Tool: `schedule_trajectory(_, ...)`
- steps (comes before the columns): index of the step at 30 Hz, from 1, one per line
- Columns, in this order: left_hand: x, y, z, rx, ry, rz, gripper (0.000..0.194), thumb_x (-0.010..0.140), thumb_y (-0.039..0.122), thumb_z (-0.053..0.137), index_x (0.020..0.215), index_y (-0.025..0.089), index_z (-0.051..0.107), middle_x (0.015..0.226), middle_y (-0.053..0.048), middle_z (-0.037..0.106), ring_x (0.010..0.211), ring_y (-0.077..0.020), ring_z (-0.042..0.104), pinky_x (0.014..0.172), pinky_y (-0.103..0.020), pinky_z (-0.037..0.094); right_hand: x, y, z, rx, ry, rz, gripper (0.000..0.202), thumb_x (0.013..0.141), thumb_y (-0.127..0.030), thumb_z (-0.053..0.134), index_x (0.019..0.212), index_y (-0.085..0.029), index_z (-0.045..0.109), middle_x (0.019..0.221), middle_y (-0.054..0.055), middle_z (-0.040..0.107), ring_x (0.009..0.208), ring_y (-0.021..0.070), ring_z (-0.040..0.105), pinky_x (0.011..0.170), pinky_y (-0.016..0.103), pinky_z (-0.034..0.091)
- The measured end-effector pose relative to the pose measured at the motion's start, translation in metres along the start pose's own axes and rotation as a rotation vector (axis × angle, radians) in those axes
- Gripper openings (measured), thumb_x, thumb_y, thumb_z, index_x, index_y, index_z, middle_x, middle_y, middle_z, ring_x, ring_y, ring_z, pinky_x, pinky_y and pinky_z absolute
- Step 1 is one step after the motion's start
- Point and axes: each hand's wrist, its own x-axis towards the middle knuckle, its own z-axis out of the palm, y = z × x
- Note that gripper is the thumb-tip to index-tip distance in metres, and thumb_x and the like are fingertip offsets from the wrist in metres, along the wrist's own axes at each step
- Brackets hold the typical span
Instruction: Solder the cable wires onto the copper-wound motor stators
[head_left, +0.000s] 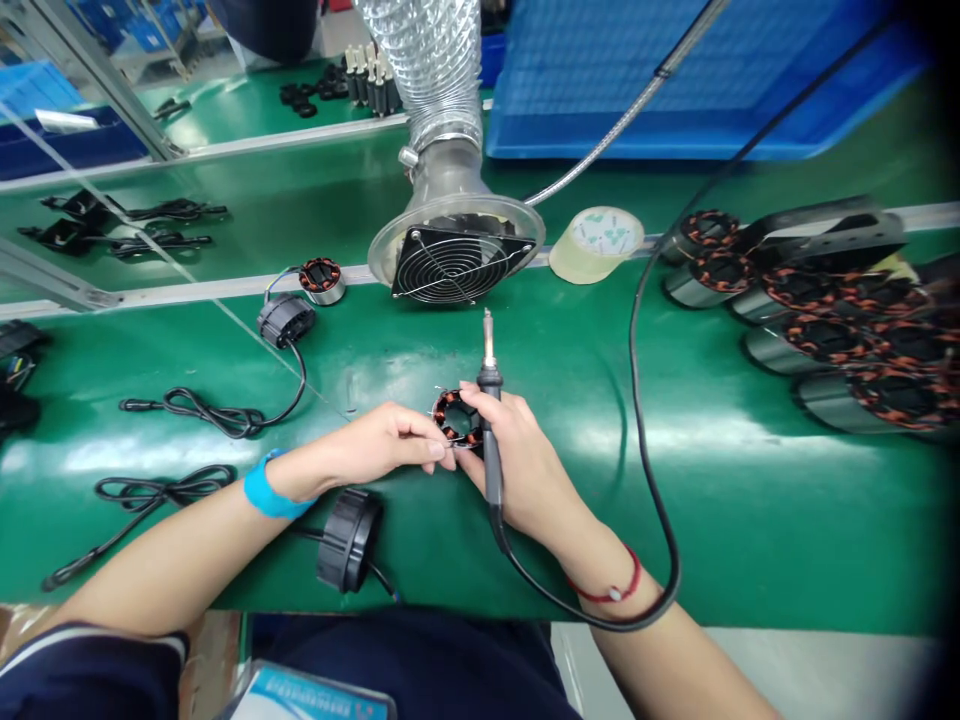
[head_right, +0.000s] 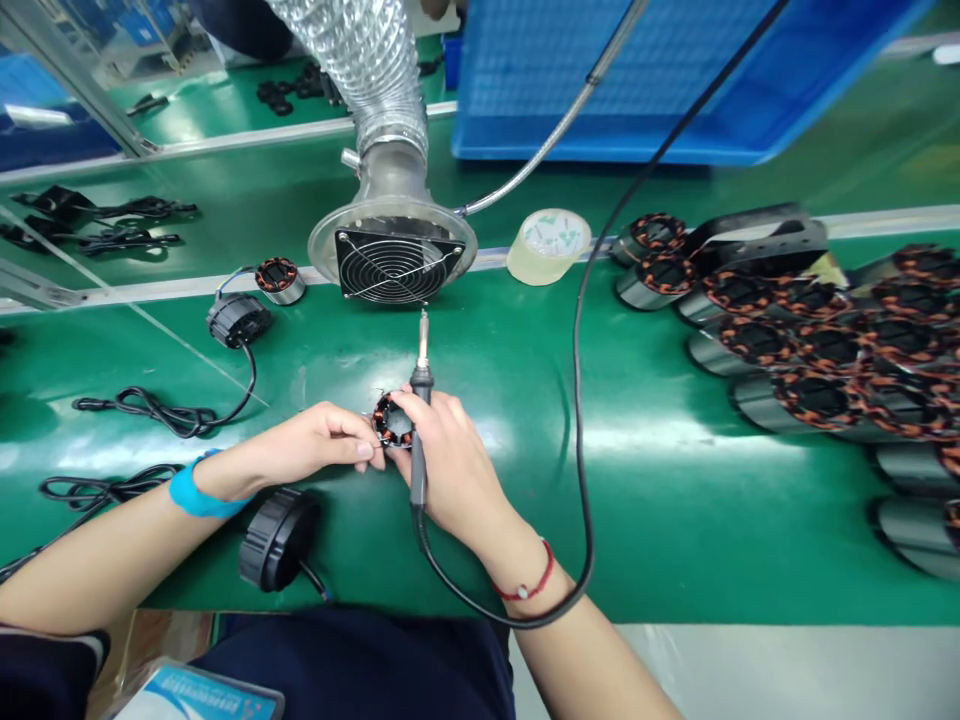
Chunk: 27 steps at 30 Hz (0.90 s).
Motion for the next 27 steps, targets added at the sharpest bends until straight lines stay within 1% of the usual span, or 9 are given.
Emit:
schedule_trajectory(4, -0.007, 0.008, -0.002, 0.095, 0.018, -0.027, 0.027, 0.089, 0.037, 0.055, 0.09, 0.014, 0.069, 0.071, -0.001, 0.061, 0.067, -0.0114, 0.052, 0.066, -0.023, 0.042, 0.001, 0.003, -0.006, 0.023, -0.047, 0.007, 0.053, 0.09, -0.022, 0.058, 0.139, -0.028, 0.038, 0.135, 0.013, 0.057, 0.117, 0.0315, 0.057, 0.094, 0.056, 0.051)
schedule_trajectory(7, -0.038, 0.02, -0.004, 0.404, -0.034, -0.081, 0.03, 0.092, 0.04, 0.054, 0.108, 0.019, 0.067, 0.082, -0.002, 0.063, 0.068, -0.0124, 0.054, 0.063, -0.023, 0.042, 0.0, 0.007, -0.015, 0.018, -0.064, 0.041, 0.052, 0.09, -0.021, 0.056, 0.139, -0.029, 0.038, 0.141, 0.012, 0.054, 0.124, 0.0312, 0.053, 0.1, 0.058, 0.047)
schedule_trajectory(9, -0.066, 0.026, -0.003, 0.656, -0.128, -0.039, 0.036, 0.089, 0.044, 0.059, 0.119, 0.024, 0.064, 0.105, -0.005, 0.065, 0.082, -0.0162, 0.061, 0.072, -0.026, 0.046, -0.001, 0.008, -0.022, 0.039, -0.068, 0.061, 0.057, 0.089, -0.017, 0.055, 0.141, -0.029, 0.035, 0.143, 0.012, 0.051, 0.128, 0.0303, 0.05, 0.104, 0.057, 0.045)
schedule_trajectory(11, -0.09, 0.028, 0.003, 0.864, -0.166, 0.017, 0.052, 0.083, 0.053, 0.065, 0.128, 0.028, 0.06, 0.117, -0.007, 0.062, 0.083, -0.0186, 0.064, 0.073, -0.029, 0.047, -0.001, 0.006, -0.027, 0.067, -0.077, 0.076, 0.066, 0.084, -0.01, 0.051, 0.144, -0.028, 0.031, 0.144, 0.011, 0.049, 0.132, 0.0295, 0.047, 0.107, 0.056, 0.043)
schedule_trajectory(14, -0.106, 0.022, 0.01, 1.044, -0.144, 0.108, 0.049, 0.085, 0.053, 0.062, 0.127, 0.029, 0.06, 0.115, -0.008, 0.06, 0.082, -0.0205, 0.064, 0.069, -0.031, 0.047, 0.0, 0.005, -0.03, 0.098, -0.086, 0.086, 0.077, 0.075, -0.004, 0.046, 0.146, -0.027, 0.029, 0.143, 0.011, 0.048, 0.135, 0.0281, 0.044, 0.109, 0.053, 0.042)
schedule_trajectory(17, -0.095, 0.011, 0.004, 1.067, -0.022, 0.136, 0.031, 0.091, 0.04, 0.05, 0.107, 0.022, 0.069, 0.102, -0.008, 0.061, 0.078, -0.0199, 0.062, 0.067, -0.032, 0.046, 0.001, 0.007, -0.027, 0.094, -0.059, 0.067, 0.076, 0.068, -0.002, 0.044, 0.141, -0.026, 0.037, 0.136, 0.01, 0.054, 0.129, 0.0274, 0.05, 0.105, 0.051, 0.045)
schedule_trajectory(21, -0.065, -0.001, -0.026, 0.834, 0.162, 0.114, 0.036, 0.096, 0.032, 0.037, 0.091, 0.015, 0.068, 0.093, -0.008, 0.06, 0.083, -0.0175, 0.06, 0.079, -0.031, 0.047, -0.002, 0.008, -0.027, 0.086, 0.07, 0.018, 0.066, 0.072, -0.002, 0.044, 0.133, -0.027, 0.042, 0.127, 0.007, 0.063, 0.122, 0.0252, 0.056, 0.104, 0.048, 0.045)
schedule_trajectory(24, -0.052, -0.008, -0.045, 0.636, 0.158, 0.122, 0.039, 0.097, 0.035, 0.038, 0.08, 0.015, 0.066, 0.088, -0.006, 0.059, 0.084, -0.0163, 0.058, 0.082, -0.028, 0.046, -0.007, -0.007, -0.031, 0.073, 0.111, 0.025, 0.055, 0.082, -0.006, 0.049, 0.133, -0.027, 0.043, 0.122, 0.007, 0.067, 0.118, 0.0244, 0.06, 0.102, 0.046, 0.046)
schedule_trajectory(27, -0.049, -0.012, -0.051, 0.541, 0.145, 0.105, 0.037, 0.096, 0.036, 0.042, 0.08, 0.015, 0.066, 0.087, -0.005, 0.059, 0.084, -0.0155, 0.057, 0.083, -0.028, 0.045, -0.015, -0.031, -0.032, 0.173, 0.024, -0.019, 0.051, 0.086, -0.01, 0.053, 0.133, -0.027, 0.042, 0.117, 0.007, 0.067, 0.109, 0.0212, 0.064, 0.095, 0.04, 0.051)
